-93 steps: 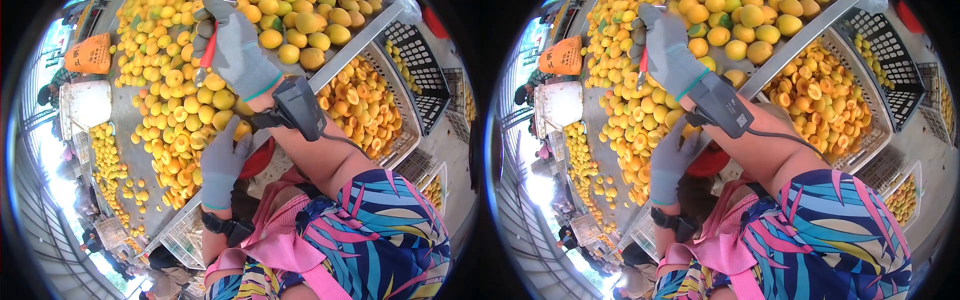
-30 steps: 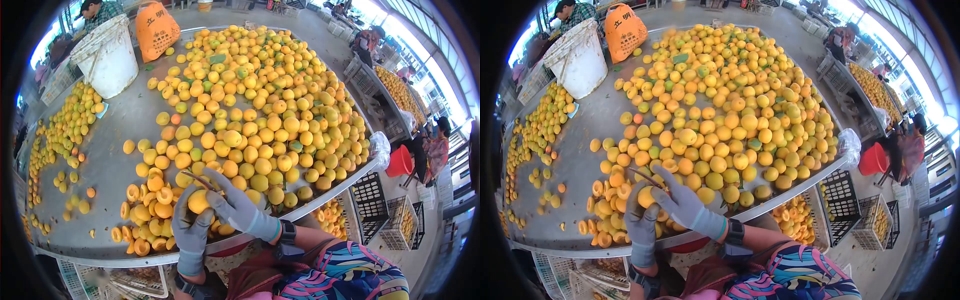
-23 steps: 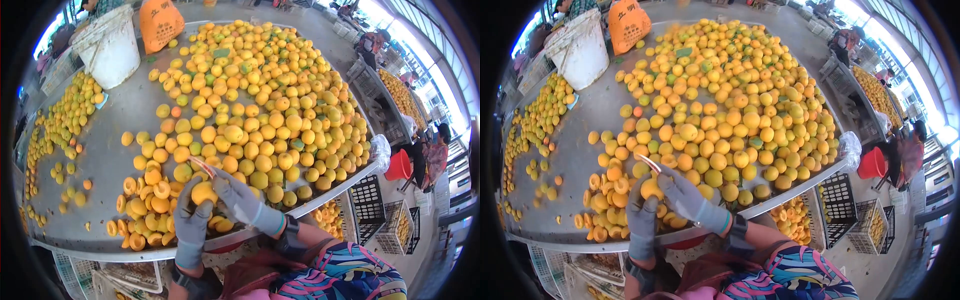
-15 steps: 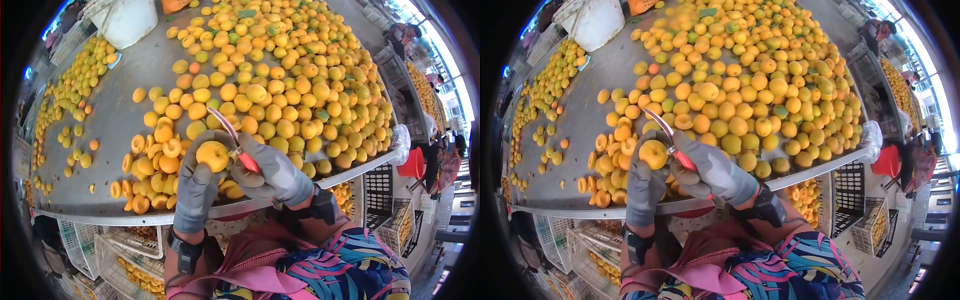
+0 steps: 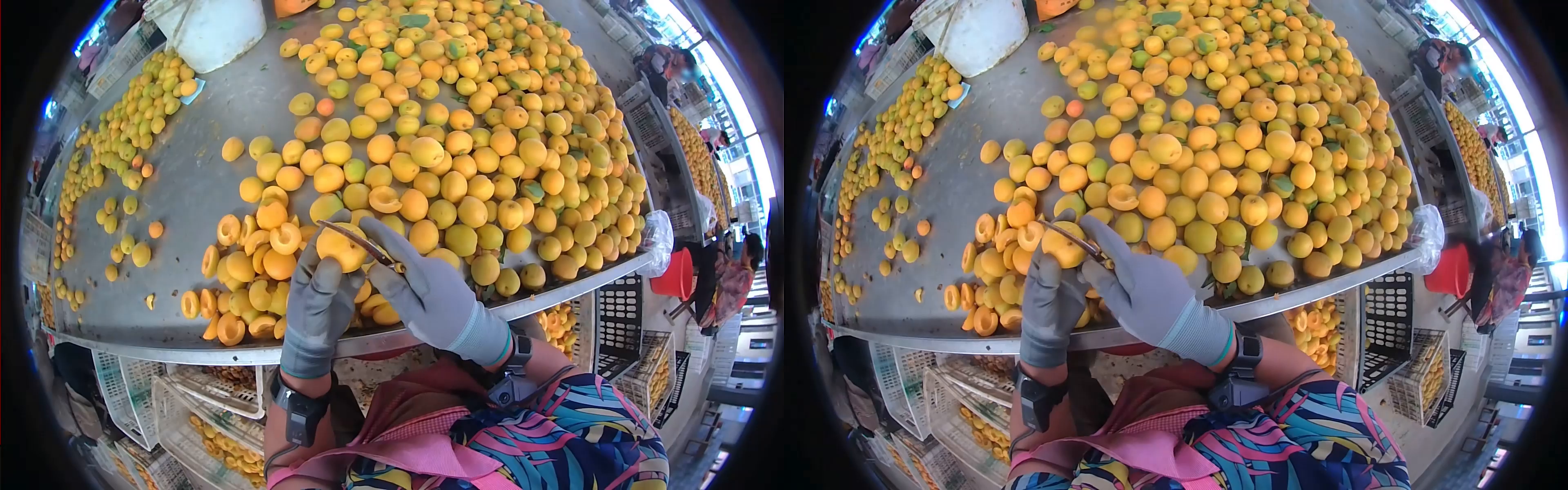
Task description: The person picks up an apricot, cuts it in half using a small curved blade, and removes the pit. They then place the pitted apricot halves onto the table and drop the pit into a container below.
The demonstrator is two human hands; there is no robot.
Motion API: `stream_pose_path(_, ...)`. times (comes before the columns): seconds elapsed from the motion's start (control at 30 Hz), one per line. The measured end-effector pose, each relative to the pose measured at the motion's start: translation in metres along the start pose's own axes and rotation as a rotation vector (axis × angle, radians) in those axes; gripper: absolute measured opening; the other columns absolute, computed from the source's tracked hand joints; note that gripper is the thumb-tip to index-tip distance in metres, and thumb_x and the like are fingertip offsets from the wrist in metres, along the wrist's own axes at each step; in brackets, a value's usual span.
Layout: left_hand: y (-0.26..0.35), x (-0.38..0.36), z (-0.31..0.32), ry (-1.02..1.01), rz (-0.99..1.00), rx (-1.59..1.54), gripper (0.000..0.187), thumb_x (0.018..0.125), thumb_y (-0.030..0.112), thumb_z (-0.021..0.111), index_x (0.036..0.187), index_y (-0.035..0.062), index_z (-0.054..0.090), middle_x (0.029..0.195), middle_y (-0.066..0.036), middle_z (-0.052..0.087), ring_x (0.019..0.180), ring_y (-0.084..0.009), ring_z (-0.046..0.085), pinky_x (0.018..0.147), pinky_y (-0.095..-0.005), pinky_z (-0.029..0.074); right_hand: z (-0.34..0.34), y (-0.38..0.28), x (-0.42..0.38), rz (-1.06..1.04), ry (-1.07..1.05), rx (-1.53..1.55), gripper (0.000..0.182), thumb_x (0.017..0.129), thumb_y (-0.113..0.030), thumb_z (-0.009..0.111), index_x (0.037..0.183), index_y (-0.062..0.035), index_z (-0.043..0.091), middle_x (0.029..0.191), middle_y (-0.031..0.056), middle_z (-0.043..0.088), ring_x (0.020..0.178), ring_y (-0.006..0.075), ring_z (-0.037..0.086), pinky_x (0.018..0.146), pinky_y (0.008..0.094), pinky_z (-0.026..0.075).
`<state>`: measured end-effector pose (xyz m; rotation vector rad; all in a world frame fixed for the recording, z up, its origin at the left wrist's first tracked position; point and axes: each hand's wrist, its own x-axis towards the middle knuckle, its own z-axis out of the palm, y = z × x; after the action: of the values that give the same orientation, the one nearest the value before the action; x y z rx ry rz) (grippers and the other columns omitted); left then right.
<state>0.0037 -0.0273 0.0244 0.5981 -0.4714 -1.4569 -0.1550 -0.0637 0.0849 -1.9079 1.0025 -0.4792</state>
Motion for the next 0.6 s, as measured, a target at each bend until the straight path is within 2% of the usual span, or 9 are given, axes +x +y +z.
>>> stream_pose_path(0.03, 0.001, -0.001, 0.003, 0.002, 0.001, -0.003, 0.071, 0.082, 0.032, 0.072, 0.137, 0.0006, 0.040, 0.121, -0.005, 0.057, 0.108, -0.0143, 0.056, 0.084, -0.0256, 0.047, 0.001, 0.000, 0.000, 0.001, -0.003, -0.002, 0.057, 0.096, -0.030, 0.048, 0.142, -0.0037, 0.027, 0.060, 0.0162, 0.057, 0.057, 0.0337, 0.060, 0.052, 0.0421, 0.044)
stream_pose_path(0.1, 0.003, -0.002, 0.006, -0.019, 0.002, -0.036, 0.072, 0.082, 0.032, 0.072, 0.138, 0.0001, 0.039, 0.123, -0.006, 0.056, 0.113, -0.0168, 0.055, 0.093, -0.0300, 0.045, 0.002, -0.002, 0.000, 0.019, 0.010, 0.013, 0.058, 0.095, -0.030, 0.049, 0.143, -0.0040, 0.027, 0.060, 0.0169, 0.057, 0.056, 0.0347, 0.059, 0.051, 0.0431, 0.044)
stream_pose_path(0.23, 0.004, -0.004, -0.001, -0.029, 0.012, -0.023, 0.072, 0.083, 0.031, 0.072, 0.138, -0.0016, 0.038, 0.123, -0.007, 0.056, 0.112, -0.0164, 0.054, 0.096, -0.0296, 0.044, 0.001, -0.004, -0.002, -0.041, 0.018, -0.038, 0.059, 0.094, -0.028, 0.050, 0.143, -0.0041, 0.027, 0.063, 0.0178, 0.057, 0.057, 0.0352, 0.059, 0.050, 0.0436, 0.044)
stream_pose_path(0.3, 0.009, -0.005, -0.007, -0.113, 0.033, 0.296, 0.071, 0.086, 0.033, 0.067, 0.138, -0.0034, 0.035, 0.128, -0.009, 0.052, 0.118, -0.0215, 0.051, 0.101, -0.0364, 0.041, 0.000, -0.006, -0.003, -0.009, -0.022, -0.159, 0.060, 0.093, -0.027, 0.051, 0.143, -0.0043, 0.026, 0.064, 0.0184, 0.059, 0.058, 0.0355, 0.060, 0.050, 0.0440, 0.045)
stream_pose_path(0.43, 0.006, -0.006, -0.005, -0.076, 0.050, 0.351, 0.071, 0.087, 0.034, 0.067, 0.137, -0.0045, 0.036, 0.128, -0.010, 0.052, 0.116, -0.0212, 0.052, 0.099, -0.0360, 0.042, 0.003, -0.001, 0.002, -0.029, -0.022, -0.171, 0.062, 0.093, -0.027, 0.051, 0.144, -0.0041, 0.025, 0.064, 0.0176, 0.059, 0.059, 0.0354, 0.061, 0.051, 0.0436, 0.046)
stream_pose_path(0.53, 0.000, -0.006, -0.004, -0.043, 0.060, 0.194, 0.070, 0.087, 0.035, 0.066, 0.136, -0.0048, 0.037, 0.127, -0.010, 0.052, 0.115, -0.0203, 0.053, 0.099, -0.0351, 0.043, 0.010, 0.002, 0.004, -0.013, 0.002, -0.175, 0.065, 0.092, -0.028, 0.052, 0.144, -0.0037, 0.023, 0.063, 0.0165, 0.059, 0.057, 0.0343, 0.061, 0.050, 0.0425, 0.046)
stream_pose_path(0.6, 0.001, -0.011, 0.002, -0.009, -0.052, -0.028, 0.064, 0.087, 0.028, 0.068, 0.135, -0.0042, 0.040, 0.121, -0.007, 0.056, 0.107, -0.0132, 0.054, 0.093, -0.0265, 0.043, 0.020, 0.012, 0.004, -0.146, 0.104, -0.190, 0.066, 0.092, -0.028, 0.052, 0.145, -0.0032, 0.022, 0.061, 0.0156, 0.058, 0.055, 0.0329, 0.060, 0.049, 0.0415, 0.045)
